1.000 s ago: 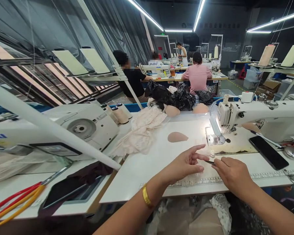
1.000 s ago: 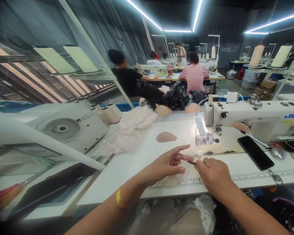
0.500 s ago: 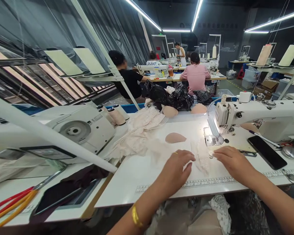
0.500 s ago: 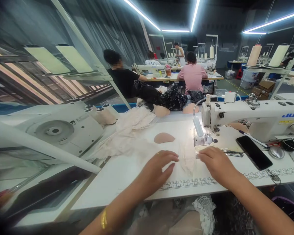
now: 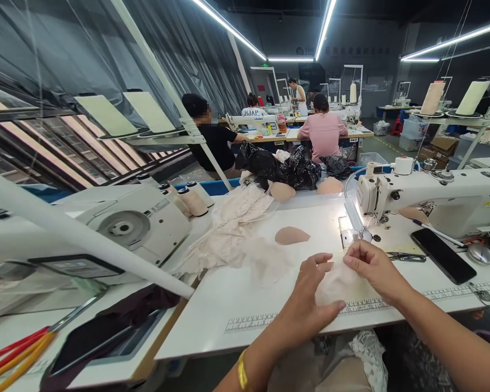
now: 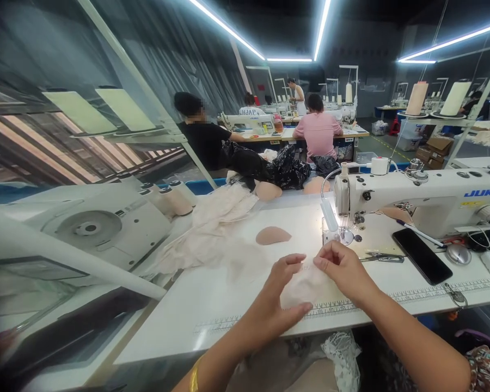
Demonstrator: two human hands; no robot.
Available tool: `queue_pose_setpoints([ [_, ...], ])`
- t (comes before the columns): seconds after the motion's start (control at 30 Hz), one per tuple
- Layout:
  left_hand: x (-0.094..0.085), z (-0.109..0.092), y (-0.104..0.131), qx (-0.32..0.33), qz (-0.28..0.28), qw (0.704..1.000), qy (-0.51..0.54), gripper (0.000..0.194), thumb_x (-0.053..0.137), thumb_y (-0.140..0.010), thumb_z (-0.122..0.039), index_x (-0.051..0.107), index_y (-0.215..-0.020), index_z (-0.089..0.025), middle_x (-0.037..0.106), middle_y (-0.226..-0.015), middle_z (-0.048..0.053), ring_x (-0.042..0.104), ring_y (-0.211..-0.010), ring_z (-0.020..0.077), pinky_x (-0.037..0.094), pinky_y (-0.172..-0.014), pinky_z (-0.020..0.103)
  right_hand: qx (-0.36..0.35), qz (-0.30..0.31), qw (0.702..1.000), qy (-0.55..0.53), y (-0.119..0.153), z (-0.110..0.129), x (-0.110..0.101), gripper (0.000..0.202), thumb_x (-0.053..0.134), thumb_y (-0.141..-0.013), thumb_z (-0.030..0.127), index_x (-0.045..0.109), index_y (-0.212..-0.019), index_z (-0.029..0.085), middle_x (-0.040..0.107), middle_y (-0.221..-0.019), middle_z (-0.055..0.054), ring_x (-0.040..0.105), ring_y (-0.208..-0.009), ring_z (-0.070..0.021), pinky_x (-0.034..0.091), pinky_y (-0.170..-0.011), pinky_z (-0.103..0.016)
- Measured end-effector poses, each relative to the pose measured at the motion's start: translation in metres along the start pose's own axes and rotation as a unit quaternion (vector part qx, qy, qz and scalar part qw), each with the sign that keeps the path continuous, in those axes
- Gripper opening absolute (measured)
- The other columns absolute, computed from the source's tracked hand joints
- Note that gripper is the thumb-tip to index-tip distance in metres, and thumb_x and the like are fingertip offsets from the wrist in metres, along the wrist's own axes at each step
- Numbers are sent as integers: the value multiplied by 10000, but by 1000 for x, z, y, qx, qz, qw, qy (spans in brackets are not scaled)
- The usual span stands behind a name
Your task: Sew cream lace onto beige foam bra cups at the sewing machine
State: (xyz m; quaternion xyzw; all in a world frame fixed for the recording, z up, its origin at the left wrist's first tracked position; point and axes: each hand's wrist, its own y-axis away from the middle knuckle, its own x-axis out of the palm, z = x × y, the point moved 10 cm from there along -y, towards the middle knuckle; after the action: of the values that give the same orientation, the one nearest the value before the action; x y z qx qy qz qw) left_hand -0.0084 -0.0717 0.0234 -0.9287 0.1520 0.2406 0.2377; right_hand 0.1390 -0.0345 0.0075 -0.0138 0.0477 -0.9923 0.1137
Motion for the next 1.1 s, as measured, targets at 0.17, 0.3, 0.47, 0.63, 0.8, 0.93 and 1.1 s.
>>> queue_pose_setpoints([
  [0.17,9,14,-7,-122,-10,981,152,241,712,-879,-413,661,-995,-207,662,-929,40,614,-875,223,518,-805,338,38,-51,995,-71,11,-10,-6,401,802,-837,563,599,-822,218,490,-714,48,420,-676,-138,347,-631,-265],
  [0.3,1,20,-8,-175,-77,924,331,397,810,-798,-488,696,-1026,-184,652,-905,35,576,-790,177,477,-704,266,8,-36,999,-11,15,-1,-6,387,785,-861,542,585,-785,220,513,-744,34,456,-726,-158,372,-675,-285],
  [0.47,-4,24,-4,-229,-153,872,405,463,911,-657,-495,598,-728,-162,533,-685,-23,474,-656,116,430,-605,214,-77,-8,993,90,19,21,2,294,730,-923,440,587,-781,227,539,-831,13,490,-799,-175,389,-755,-313],
  [0.63,3,29,2,-279,-173,853,405,539,923,-627,-512,501,-709,-186,524,-660,-48,468,-619,108,436,-572,214,-87,11,995,56,22,27,9,267,667,-977,435,570,-831,233,596,-942,-13,546,-902,-190,429,-826,-317],
  [0.8,0,25,2,-268,-173,868,381,436,894,-681,-475,581,-749,-180,562,-684,-41,496,-637,112,451,-597,215,1,9,1000,-14,20,6,9,287,739,-924,486,597,-915,237,593,-844,15,537,-800,-172,428,-736,-295],
  [0.93,-3,20,-4,-237,-184,874,382,400,893,-665,-457,630,-771,-176,656,-824,6,566,-720,142,489,-650,243,36,57,997,-46,16,-10,20,283,732,-925,493,658,-981,225,566,-791,26,509,-763,-163,406,-720,-295],
  [1.1,1,25,0,-253,-205,864,385,498,884,-680,-512,502,-704,-192,529,-667,-43,501,-632,117,458,-603,226,-30,7,999,29,20,2,14,207,680,-967,443,675,-932,239,604,-866,7,535,-835,-181,422,-787,-318],
])
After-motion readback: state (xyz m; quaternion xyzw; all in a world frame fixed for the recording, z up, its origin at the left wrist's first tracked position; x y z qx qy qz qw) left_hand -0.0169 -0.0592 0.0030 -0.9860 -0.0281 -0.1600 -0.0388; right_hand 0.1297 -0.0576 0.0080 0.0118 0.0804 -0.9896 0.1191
